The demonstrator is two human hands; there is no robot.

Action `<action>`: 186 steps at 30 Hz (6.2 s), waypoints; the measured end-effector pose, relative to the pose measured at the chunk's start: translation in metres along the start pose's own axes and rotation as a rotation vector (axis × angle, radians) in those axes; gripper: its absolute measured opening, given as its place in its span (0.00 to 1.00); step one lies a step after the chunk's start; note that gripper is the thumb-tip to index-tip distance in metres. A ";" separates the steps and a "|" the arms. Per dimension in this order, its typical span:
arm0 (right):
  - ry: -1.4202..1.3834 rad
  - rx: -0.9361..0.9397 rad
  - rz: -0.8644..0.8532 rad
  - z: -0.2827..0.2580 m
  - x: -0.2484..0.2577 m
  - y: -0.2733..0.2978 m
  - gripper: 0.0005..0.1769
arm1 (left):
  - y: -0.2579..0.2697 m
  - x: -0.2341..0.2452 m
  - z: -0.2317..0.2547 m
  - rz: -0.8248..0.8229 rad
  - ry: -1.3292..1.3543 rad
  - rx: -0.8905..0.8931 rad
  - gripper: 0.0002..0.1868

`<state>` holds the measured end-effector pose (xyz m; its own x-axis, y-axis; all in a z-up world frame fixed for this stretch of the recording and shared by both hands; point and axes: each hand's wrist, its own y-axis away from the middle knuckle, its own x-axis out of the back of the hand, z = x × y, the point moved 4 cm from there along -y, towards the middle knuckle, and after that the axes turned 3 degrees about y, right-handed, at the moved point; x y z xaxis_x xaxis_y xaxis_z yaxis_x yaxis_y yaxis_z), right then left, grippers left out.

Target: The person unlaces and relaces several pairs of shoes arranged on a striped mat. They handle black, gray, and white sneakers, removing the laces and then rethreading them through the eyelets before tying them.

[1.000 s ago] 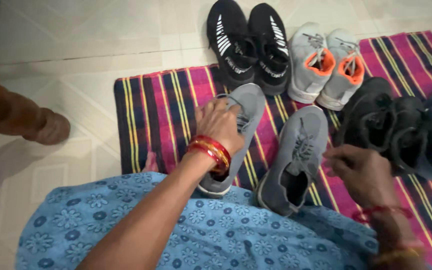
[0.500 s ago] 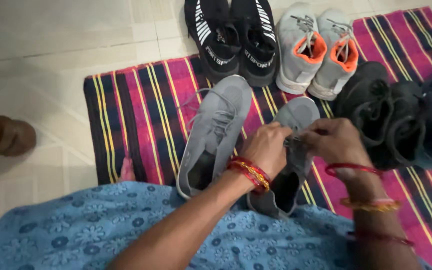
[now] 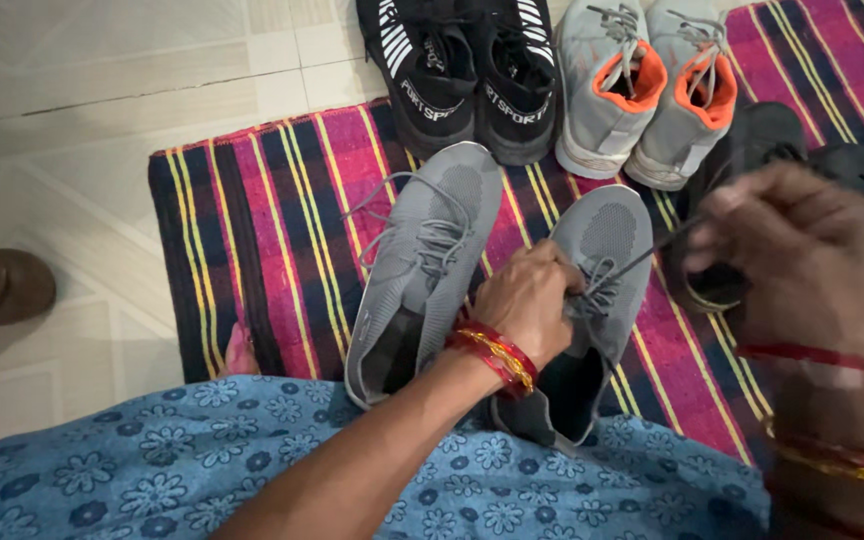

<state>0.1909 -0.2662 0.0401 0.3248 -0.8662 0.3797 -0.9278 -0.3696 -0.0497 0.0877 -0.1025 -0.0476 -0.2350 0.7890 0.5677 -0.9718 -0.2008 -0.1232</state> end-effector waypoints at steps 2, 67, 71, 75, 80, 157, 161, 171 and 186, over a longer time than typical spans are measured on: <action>-0.085 0.080 0.031 0.010 0.016 -0.004 0.06 | 0.001 -0.002 -0.003 0.024 -0.002 0.008 0.16; 0.470 0.373 -0.012 0.018 -0.041 0.003 0.03 | 0.018 0.148 0.060 0.089 -0.094 -0.061 0.09; 0.513 0.477 -0.341 -0.038 -0.129 0.039 0.19 | 0.064 0.185 0.015 0.118 -0.275 0.102 0.08; 0.748 0.390 -0.406 -0.042 -0.170 0.042 0.22 | 0.067 0.187 -0.032 0.263 -0.382 0.119 0.07; 0.899 0.566 -0.339 -0.027 -0.191 0.038 0.15 | 0.028 0.153 -0.052 0.108 -0.523 -0.002 0.13; 0.791 0.859 -0.126 -0.072 -0.164 0.051 0.06 | 0.009 0.122 -0.059 -0.262 0.110 0.365 0.37; 0.727 1.041 -0.062 -0.072 -0.162 0.058 0.08 | 0.008 0.121 -0.064 -0.160 0.307 0.333 0.30; 0.400 0.672 -0.180 -0.068 -0.157 0.047 0.08 | 0.000 0.117 -0.086 0.113 0.973 0.309 0.10; 0.516 -0.279 -0.494 0.005 -0.102 -0.013 0.11 | 0.011 0.218 -0.087 0.349 -0.294 0.672 0.08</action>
<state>0.1710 -0.1748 -0.0025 0.6508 -0.3299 0.6838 -0.7312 -0.5149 0.4474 0.0242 0.1182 0.0039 -0.4183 0.4503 0.7888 -0.6037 -0.7867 0.1290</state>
